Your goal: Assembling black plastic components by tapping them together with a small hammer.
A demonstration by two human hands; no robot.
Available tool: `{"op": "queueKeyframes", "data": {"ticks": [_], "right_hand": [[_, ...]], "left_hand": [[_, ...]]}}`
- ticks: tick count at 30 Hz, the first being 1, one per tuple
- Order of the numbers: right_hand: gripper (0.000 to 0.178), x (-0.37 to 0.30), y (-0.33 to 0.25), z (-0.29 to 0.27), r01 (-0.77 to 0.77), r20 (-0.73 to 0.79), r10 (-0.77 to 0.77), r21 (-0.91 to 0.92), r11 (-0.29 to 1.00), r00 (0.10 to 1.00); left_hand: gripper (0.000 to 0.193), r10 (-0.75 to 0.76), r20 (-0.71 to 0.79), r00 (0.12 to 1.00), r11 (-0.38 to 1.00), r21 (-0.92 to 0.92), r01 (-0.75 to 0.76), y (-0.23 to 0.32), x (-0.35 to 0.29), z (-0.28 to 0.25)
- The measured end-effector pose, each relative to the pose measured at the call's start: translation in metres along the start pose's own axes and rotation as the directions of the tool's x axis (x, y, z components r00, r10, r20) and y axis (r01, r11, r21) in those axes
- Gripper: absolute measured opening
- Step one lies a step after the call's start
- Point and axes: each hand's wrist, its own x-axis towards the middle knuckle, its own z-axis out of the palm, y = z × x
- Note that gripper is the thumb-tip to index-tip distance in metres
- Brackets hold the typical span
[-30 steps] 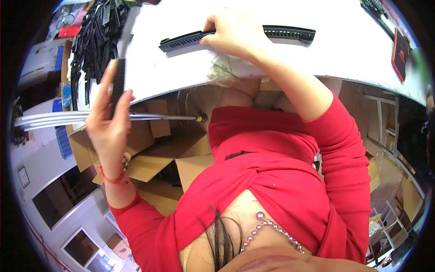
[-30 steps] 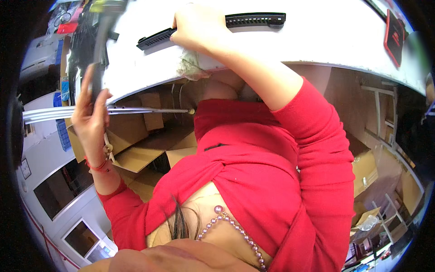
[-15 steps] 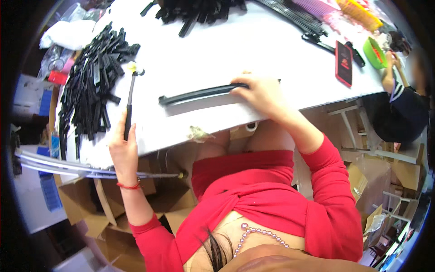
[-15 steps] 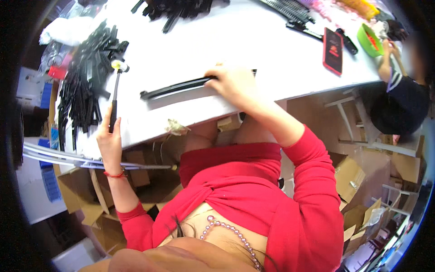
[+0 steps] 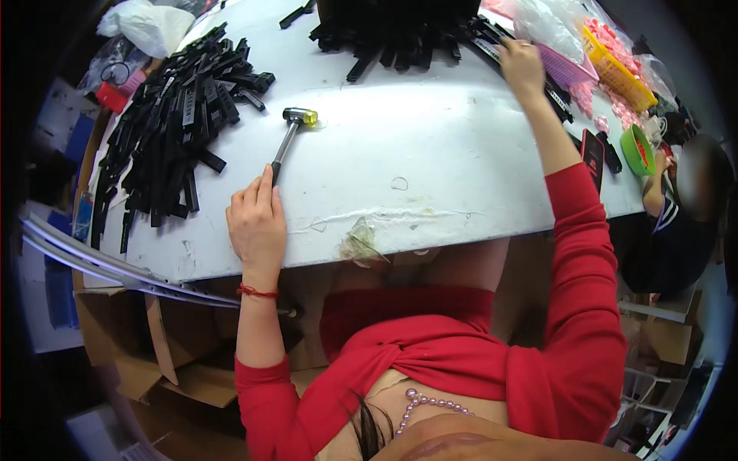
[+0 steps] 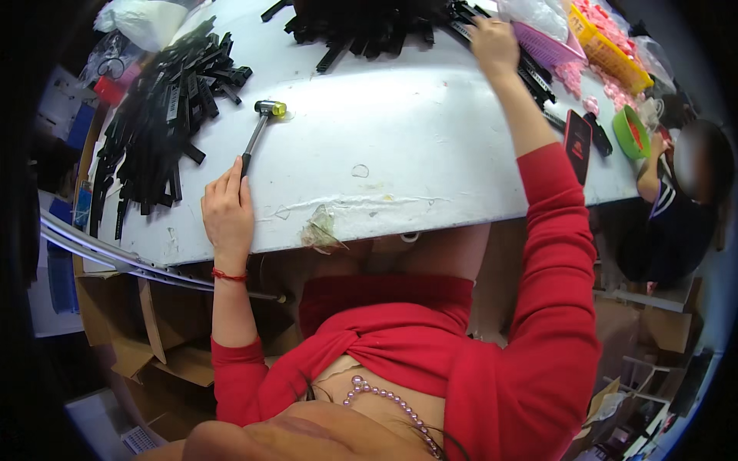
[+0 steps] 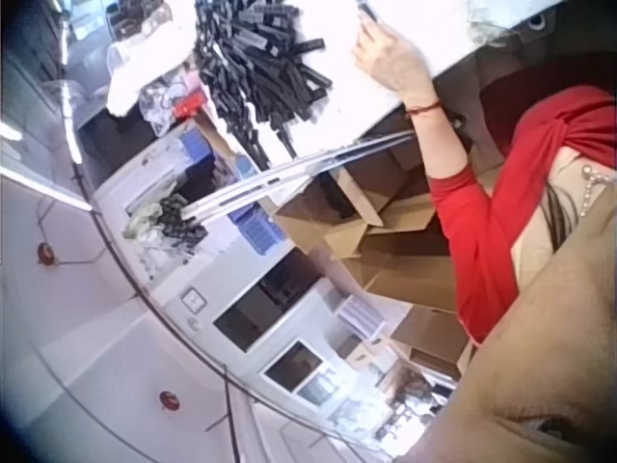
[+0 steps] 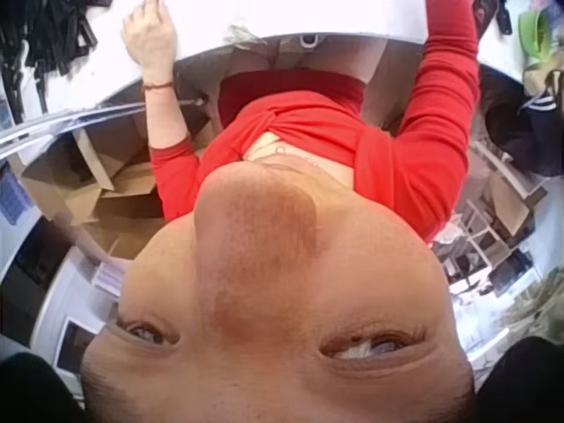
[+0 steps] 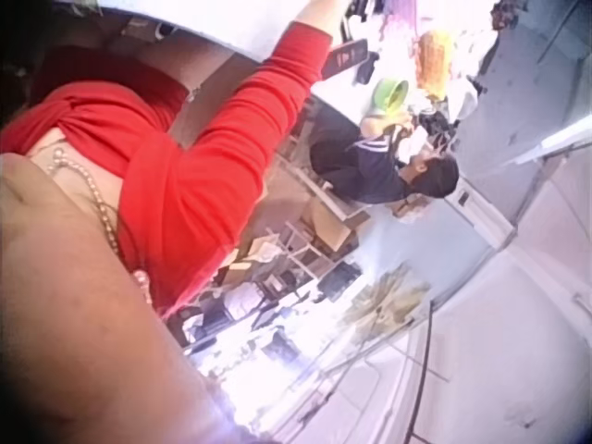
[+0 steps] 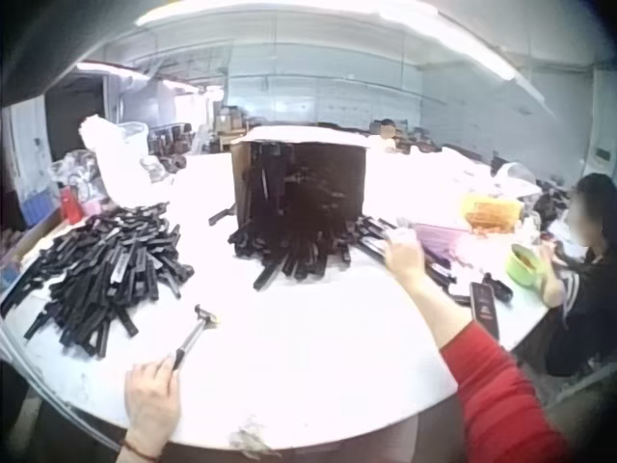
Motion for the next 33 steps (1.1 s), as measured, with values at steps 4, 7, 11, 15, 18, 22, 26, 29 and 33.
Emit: {"op": "queueKeyframes", "data": {"ticks": [4, 7, 11, 15, 18, 22, 26, 29, 33], "right_hand": [[0.052, 0.008, -0.102, 0.023, -0.069, -0.018, 0.082, 0.377, 0.924, 0.996], [0.067, 0.035, -0.1, 0.068, -0.401, 0.351, 0.311, 0.221, 0.889, 0.883], [0.077, 0.037, -0.107, 0.081, -0.454, 0.383, 0.281, 0.503, 0.735, 0.88], [0.076, 0.015, -0.131, 0.064, -0.431, 0.396, 0.232, 0.548, 0.717, 0.889], [0.066, -0.005, -0.155, -0.012, -0.299, 0.478, 0.012, 0.53, 0.793, 0.878], [0.04, -0.002, -0.125, -0.039, -0.027, 0.386, -0.156, 0.428, 0.903, 0.909], [0.045, -0.002, -0.106, -0.006, 0.516, 0.03, -0.557, 0.338, 0.787, 0.83], [0.042, -0.004, -0.116, -0.002, 0.615, 0.014, -0.653, 0.319, 0.721, 0.757], [0.032, -0.036, -0.14, -0.042, 0.629, 0.02, -0.688, 0.388, 0.674, 0.725]], "left_hand": [[0.038, -0.019, 0.001, 1.0, 0.999, 0.029, 0.019, -0.003, -0.002, -0.01], [0.038, 0.005, -0.018, 1.0, 1.0, 0.001, -0.005, 0.002, 0.0, -0.006], [0.038, -0.002, -0.025, 1.0, 1.0, -0.021, 0.001, 0.003, -0.004, -0.002], [0.038, 0.015, -0.028, 1.0, 1.0, -0.016, -0.015, 0.006, -0.001, 0.0], [0.038, -0.014, -0.024, 1.0, 1.0, 0.002, 0.014, -0.002, -0.007, -0.007], [0.038, 0.005, -0.042, 0.999, 1.0, -0.015, -0.006, -0.001, -0.002, -0.006], [0.038, -0.006, -0.041, 0.999, 0.999, -0.031, 0.005, -0.001, -0.002, -0.003], [0.039, -0.019, -0.032, 0.999, 0.998, -0.055, 0.017, 0.0, -0.004, -0.009], [0.033, -0.146, 0.059, 0.988, 0.906, -0.392, 0.157, -0.016, 0.008, -0.014]]}}
